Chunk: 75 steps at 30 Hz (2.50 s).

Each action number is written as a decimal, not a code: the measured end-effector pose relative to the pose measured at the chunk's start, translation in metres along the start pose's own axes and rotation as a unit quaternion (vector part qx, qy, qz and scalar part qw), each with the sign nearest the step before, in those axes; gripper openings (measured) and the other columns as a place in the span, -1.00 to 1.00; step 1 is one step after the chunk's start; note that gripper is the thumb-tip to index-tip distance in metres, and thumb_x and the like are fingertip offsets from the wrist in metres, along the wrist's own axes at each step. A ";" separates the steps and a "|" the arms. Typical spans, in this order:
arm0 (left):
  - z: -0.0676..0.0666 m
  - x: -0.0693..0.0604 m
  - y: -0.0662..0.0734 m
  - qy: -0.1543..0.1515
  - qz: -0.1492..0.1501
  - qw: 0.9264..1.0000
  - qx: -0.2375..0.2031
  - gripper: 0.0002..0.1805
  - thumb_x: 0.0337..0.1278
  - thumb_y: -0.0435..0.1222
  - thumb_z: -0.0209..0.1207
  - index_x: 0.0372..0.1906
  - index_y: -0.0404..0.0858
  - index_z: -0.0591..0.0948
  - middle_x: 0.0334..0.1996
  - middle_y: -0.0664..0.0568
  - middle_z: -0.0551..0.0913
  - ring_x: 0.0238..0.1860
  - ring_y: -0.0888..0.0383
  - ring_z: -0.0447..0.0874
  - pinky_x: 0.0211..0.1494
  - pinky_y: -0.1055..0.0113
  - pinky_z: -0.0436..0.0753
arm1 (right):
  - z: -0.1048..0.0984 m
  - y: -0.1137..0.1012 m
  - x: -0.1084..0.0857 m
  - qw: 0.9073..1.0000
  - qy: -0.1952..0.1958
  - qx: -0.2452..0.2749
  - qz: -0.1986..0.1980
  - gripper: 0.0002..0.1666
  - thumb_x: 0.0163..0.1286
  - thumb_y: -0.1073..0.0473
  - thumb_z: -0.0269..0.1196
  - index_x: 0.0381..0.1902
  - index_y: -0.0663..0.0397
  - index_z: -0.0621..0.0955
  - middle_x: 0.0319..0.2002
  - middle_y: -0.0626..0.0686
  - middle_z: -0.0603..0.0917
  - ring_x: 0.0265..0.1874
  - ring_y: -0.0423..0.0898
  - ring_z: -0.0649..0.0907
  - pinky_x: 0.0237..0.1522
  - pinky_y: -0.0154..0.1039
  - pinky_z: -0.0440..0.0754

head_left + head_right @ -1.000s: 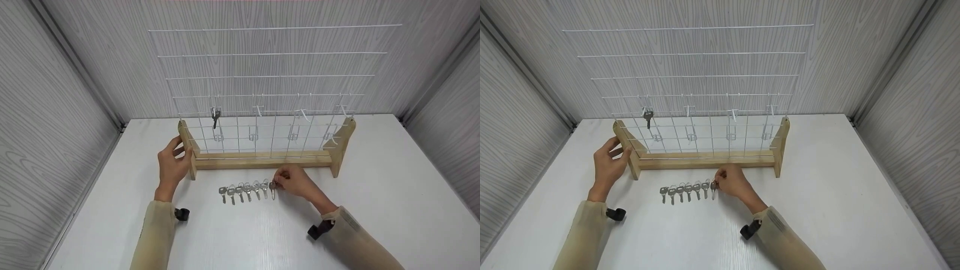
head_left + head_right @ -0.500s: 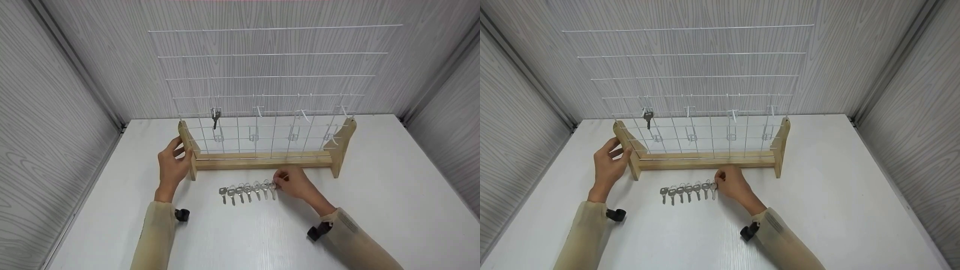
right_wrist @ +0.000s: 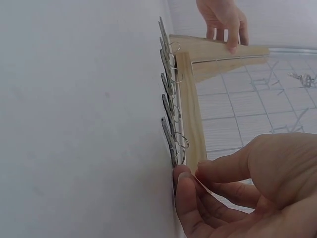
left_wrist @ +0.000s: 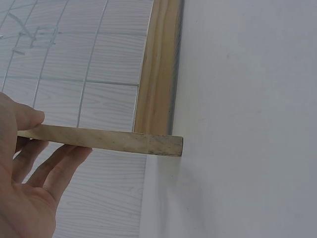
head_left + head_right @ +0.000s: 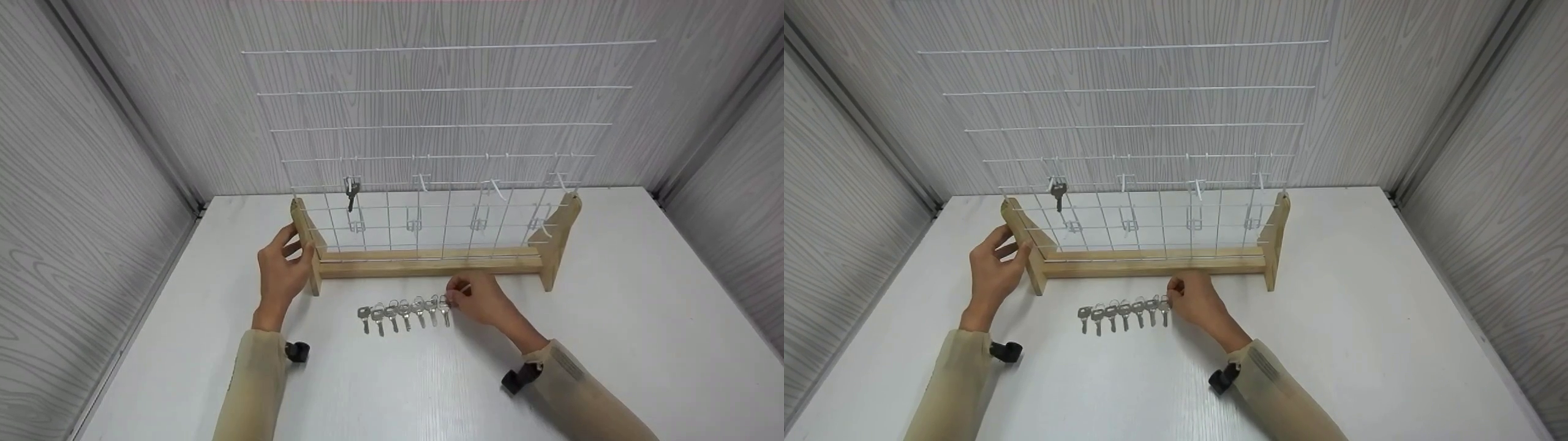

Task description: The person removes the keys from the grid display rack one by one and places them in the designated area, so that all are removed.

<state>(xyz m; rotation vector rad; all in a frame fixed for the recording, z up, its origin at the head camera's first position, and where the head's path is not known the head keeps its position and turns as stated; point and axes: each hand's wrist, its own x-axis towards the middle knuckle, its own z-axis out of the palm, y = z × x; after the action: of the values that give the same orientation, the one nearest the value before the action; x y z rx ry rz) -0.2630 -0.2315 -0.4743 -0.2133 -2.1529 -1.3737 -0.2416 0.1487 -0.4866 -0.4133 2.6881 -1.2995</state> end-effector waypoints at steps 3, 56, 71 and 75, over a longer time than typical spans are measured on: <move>0.001 0.000 0.001 0.000 -0.002 1.000 -0.006 -0.50 0.40 -0.44 0.34 0.38 -0.37 0.60 0.30 -0.32 0.66 0.08 -0.32 0.82 -0.03 0.02 0.88 | -0.002 -0.003 -0.001 1.000 0.005 0.000 -0.003 -0.91 0.51 0.38 0.30 -0.15 0.23 0.75 -0.21 0.11 0.77 -0.24 -0.05 0.75 -0.26 -0.27 0.79; 0.000 0.000 0.002 0.001 -0.010 1.000 -0.018 -0.48 0.38 -0.46 0.33 0.40 -0.36 0.59 0.33 -0.33 0.65 0.11 -0.28 0.82 0.01 0.11 0.87 | 0.022 -0.159 0.047 0.945 0.190 0.125 -0.236 -0.79 0.54 0.24 0.35 0.05 0.17 0.77 -0.13 0.09 0.84 -0.13 -0.05 0.82 -0.11 -0.18 0.86; 0.000 0.000 0.003 0.001 -0.004 1.000 -0.004 -0.49 0.39 -0.42 0.35 0.40 -0.34 0.60 0.32 -0.31 0.66 0.10 -0.28 0.82 -0.01 0.08 0.88 | 0.037 -0.181 0.074 0.917 0.266 0.159 -0.251 -0.83 0.53 0.26 0.34 -0.02 0.21 0.76 -0.16 0.10 0.83 -0.24 -0.11 0.79 -0.17 -0.28 0.85; 0.000 0.001 0.002 0.001 -0.006 1.000 0.001 -0.48 0.39 -0.42 0.35 0.41 -0.34 0.59 0.32 -0.32 0.66 0.09 -0.28 0.82 -0.02 0.11 0.88 | 0.040 -0.185 0.079 0.914 0.275 0.158 -0.252 -0.84 0.53 0.26 0.33 -0.03 0.20 0.76 -0.18 0.09 0.82 -0.26 -0.12 0.79 -0.19 -0.29 0.84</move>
<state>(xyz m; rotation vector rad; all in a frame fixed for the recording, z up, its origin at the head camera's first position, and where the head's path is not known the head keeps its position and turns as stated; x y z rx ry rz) -0.2627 -0.2307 -0.4722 -0.1998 -2.1563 -1.3785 -0.2726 -0.0142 -0.3664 -0.8499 2.8000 -2.2582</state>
